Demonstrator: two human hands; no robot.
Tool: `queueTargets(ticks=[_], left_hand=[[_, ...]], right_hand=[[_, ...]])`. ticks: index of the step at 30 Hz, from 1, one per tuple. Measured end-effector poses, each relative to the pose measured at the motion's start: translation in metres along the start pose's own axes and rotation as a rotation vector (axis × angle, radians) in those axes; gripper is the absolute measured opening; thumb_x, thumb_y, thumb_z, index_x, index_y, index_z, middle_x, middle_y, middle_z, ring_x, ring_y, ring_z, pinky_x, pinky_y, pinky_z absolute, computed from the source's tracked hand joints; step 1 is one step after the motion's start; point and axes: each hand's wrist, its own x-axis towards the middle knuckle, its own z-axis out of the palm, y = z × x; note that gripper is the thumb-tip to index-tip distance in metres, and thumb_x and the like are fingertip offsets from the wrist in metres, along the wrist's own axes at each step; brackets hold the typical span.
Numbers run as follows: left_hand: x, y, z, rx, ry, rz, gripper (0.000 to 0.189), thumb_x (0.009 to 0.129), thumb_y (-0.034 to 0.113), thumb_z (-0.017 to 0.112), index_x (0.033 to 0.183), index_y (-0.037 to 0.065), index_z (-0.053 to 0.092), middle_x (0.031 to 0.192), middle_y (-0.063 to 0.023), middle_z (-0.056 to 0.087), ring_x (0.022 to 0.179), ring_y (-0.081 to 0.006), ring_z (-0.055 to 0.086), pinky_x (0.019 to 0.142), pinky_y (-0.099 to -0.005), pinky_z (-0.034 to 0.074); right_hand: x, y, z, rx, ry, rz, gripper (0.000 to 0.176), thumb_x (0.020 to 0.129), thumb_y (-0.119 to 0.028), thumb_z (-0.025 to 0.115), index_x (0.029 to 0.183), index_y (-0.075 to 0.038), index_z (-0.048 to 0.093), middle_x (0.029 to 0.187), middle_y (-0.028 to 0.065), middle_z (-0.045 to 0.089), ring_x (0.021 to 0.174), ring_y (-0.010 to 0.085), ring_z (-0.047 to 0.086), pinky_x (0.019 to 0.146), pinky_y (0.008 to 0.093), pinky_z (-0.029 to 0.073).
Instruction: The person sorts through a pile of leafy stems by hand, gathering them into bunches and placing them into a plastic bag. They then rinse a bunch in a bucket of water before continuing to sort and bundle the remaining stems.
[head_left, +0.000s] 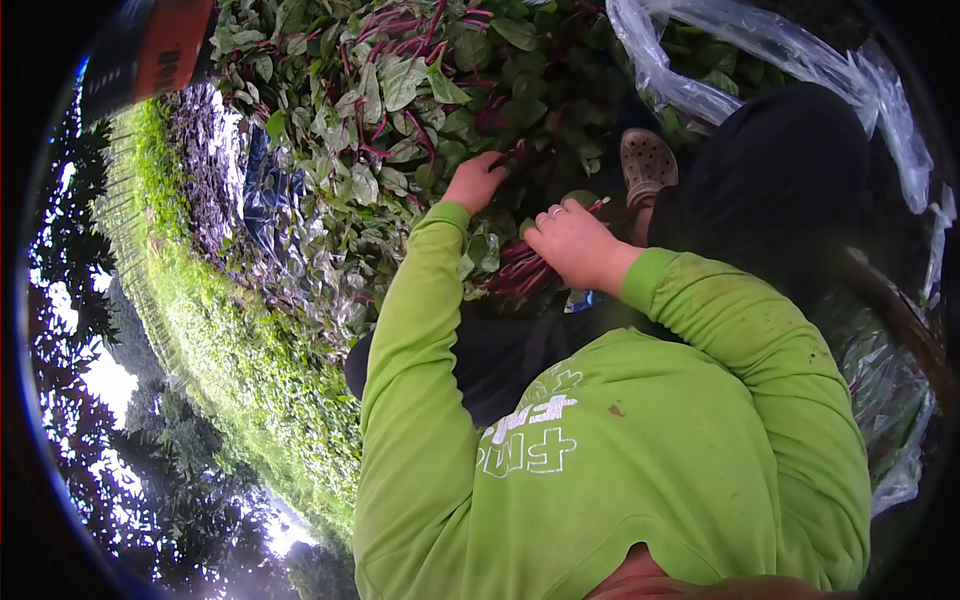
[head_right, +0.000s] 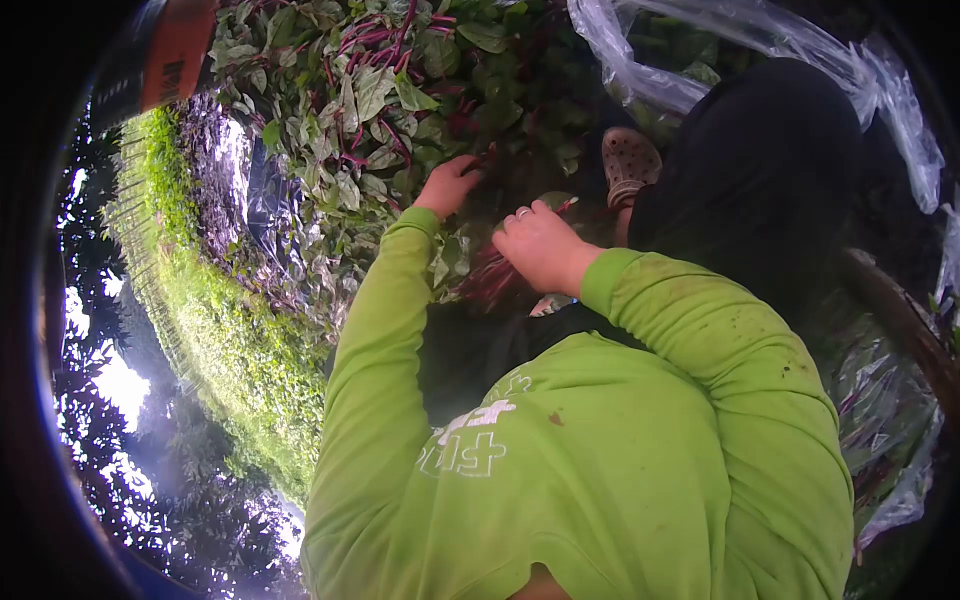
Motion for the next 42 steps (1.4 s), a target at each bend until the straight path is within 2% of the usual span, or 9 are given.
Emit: queueTargets(ticks=[7,8,12,18,22,26,29,32,42], left_hand=[[-0.037,0.036,-0.008,-0.271,-0.426,0.001,0.048,0.101,0.025,0.058,0.142,0.000,0.058,0.127,-0.0109,0.069,0.118,-0.0178,0.063,0.103,-0.0267,0.045],[-0.031,0.021,-0.001,-0.217,-0.636,0.105,0.063,0.104,0.050,0.049,0.148,0.005,0.054,0.149,-0.0130,0.056,0.140,-0.0215,0.048,0.118,-0.0375,0.033],[-0.070,0.085,0.005,-0.473,-0.419,-0.509,0.094,0.094,0.084,0.031,0.154,0.015,0.049,0.164,-0.0105,0.038,0.154,-0.0266,0.023,0.125,-0.0547,0.009],[-0.060,0.055,0.007,-0.679,-0.490,-0.527,0.075,0.097,0.068,0.053,0.148,0.014,0.056,0.156,-0.0083,0.048,0.147,-0.0224,0.035,0.121,-0.0469,0.022],[-0.052,0.037,-0.008,-0.666,-0.577,-0.223,0.052,0.093,0.029,0.073,0.140,0.012,0.062,0.135,-0.0051,0.064,0.134,-0.0194,0.050,0.114,-0.0384,0.033],[-0.039,0.007,-0.007,-0.768,-0.421,-0.261,0.043,0.094,0.016,0.071,0.135,0.008,0.063,0.121,-0.0029,0.068,0.124,-0.0180,0.056,0.109,-0.0340,0.037],[-0.038,0.002,0.003,-0.625,-0.365,-0.165,0.048,0.092,0.029,0.071,0.135,0.010,0.063,0.129,-0.0097,0.066,0.133,-0.0238,0.047,0.117,-0.0450,0.026],[-0.061,0.064,-0.004,-0.547,-0.183,-0.500,0.051,0.095,0.045,0.069,0.134,0.013,0.062,0.123,-0.0038,0.068,0.127,-0.0180,0.054,0.109,-0.0318,0.036],[-0.056,0.050,-0.022,-0.693,-0.320,-0.481,0.083,0.093,0.086,0.032,0.108,0.014,0.071,0.101,-0.0063,0.069,0.072,-0.0181,0.056,0.097,-0.0442,0.036]], right_hand=[[0.004,-0.003,0.006,-0.047,0.160,-0.034,0.047,0.069,-0.011,0.072,0.115,-0.002,0.062,0.102,0.0133,0.064,0.101,0.0302,0.062,0.086,0.0417,0.046],[0.004,-0.003,0.010,-0.040,0.146,0.003,0.049,0.070,-0.011,0.072,0.116,-0.001,0.062,0.103,0.0135,0.063,0.102,0.0303,0.062,0.086,0.0423,0.046],[-0.003,-0.007,0.010,-0.103,0.141,0.059,0.048,0.074,-0.012,0.069,0.119,0.000,0.062,0.110,0.0134,0.060,0.107,0.0291,0.059,0.083,0.0438,0.046],[0.003,-0.015,0.006,-0.187,0.082,-0.003,0.033,0.083,-0.016,0.061,0.114,-0.003,0.064,0.113,0.0104,0.059,0.110,0.0261,0.057,0.085,0.0423,0.045],[0.003,-0.016,0.009,-0.193,0.147,-0.067,0.031,0.085,-0.018,0.060,0.112,-0.004,0.065,0.115,0.0100,0.060,0.112,0.0258,0.057,0.086,0.0422,0.045],[0.004,-0.019,0.005,-0.166,0.096,-0.077,0.030,0.085,-0.019,0.059,0.111,-0.004,0.066,0.116,0.0111,0.062,0.116,0.0269,0.057,0.091,0.0422,0.044],[0.006,-0.016,0.006,-0.236,0.197,-0.145,0.025,0.086,-0.018,0.059,0.106,-0.006,0.069,0.116,0.0113,0.065,0.118,0.0276,0.058,0.097,0.0428,0.044],[0.007,-0.013,0.010,-0.245,0.261,-0.167,0.025,0.086,-0.017,0.059,0.105,-0.006,0.070,0.119,0.0125,0.066,0.117,0.0290,0.060,0.101,0.0437,0.043],[0.005,-0.009,0.012,-0.122,0.096,-0.023,0.044,0.076,-0.016,0.070,0.115,0.004,0.064,0.145,0.0317,0.050,0.138,0.0443,0.047,0.115,0.0506,0.037]])
